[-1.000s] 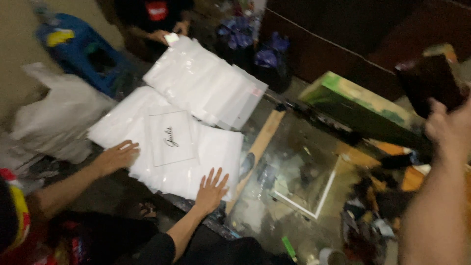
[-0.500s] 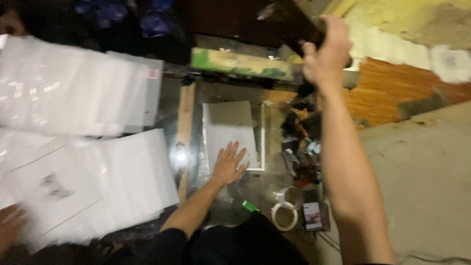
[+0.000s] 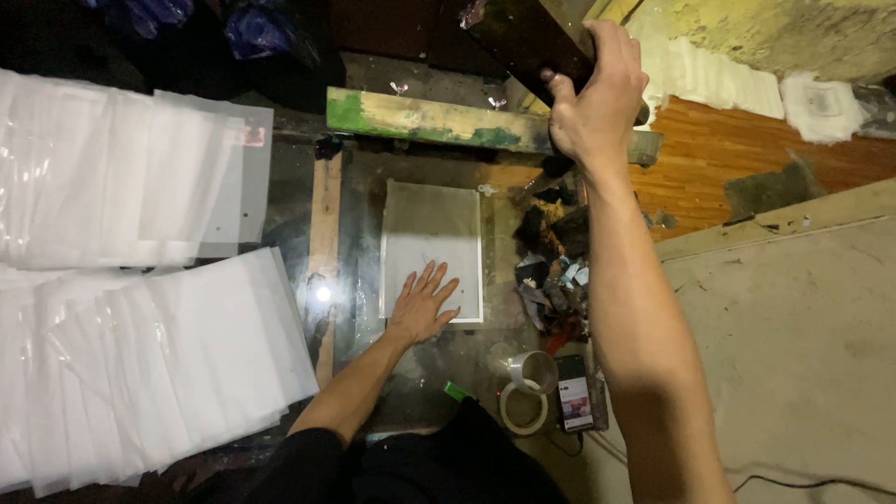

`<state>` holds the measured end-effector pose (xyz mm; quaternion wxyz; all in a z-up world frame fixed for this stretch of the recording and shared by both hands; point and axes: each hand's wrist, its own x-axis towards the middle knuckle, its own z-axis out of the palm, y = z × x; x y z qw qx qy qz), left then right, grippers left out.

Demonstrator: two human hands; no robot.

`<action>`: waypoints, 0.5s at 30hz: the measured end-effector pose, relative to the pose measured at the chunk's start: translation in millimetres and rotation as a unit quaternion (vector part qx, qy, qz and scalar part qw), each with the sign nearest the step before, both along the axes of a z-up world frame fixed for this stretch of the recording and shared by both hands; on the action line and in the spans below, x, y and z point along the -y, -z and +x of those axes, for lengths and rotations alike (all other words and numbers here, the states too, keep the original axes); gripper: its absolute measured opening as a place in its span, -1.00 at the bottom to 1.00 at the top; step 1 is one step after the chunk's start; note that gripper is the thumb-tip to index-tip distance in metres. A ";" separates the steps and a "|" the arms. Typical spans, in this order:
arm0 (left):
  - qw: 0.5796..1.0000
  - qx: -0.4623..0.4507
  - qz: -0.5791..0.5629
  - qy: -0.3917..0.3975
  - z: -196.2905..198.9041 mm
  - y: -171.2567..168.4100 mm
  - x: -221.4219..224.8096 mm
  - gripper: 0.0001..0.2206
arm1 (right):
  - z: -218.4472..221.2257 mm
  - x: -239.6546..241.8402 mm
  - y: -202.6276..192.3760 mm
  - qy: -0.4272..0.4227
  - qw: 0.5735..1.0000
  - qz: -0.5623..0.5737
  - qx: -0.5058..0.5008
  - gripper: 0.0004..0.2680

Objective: Manually screen printing a logo onto white plastic or paper sheets using a screen and squeegee.

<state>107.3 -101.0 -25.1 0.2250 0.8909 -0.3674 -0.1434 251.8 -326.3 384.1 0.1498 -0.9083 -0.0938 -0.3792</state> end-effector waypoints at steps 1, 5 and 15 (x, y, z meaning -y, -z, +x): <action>1.000 -0.002 -0.001 0.002 2.1 -1.8 -1.0 -0.34 | 1.7 -0.5 -0.5 0.002 1.000 -0.001 -0.002 -0.70; 1.000 0.016 -0.002 -0.002 8.1 21.1 3.1 -0.33 | 20.0 23.4 21.1 0.032 0.999 -0.036 0.020 -0.71; 0.973 0.028 -0.194 -0.122 -13.7 -55.1 -22.7 -0.42 | -55.9 63.0 79.3 0.019 0.998 -0.048 0.031 -0.65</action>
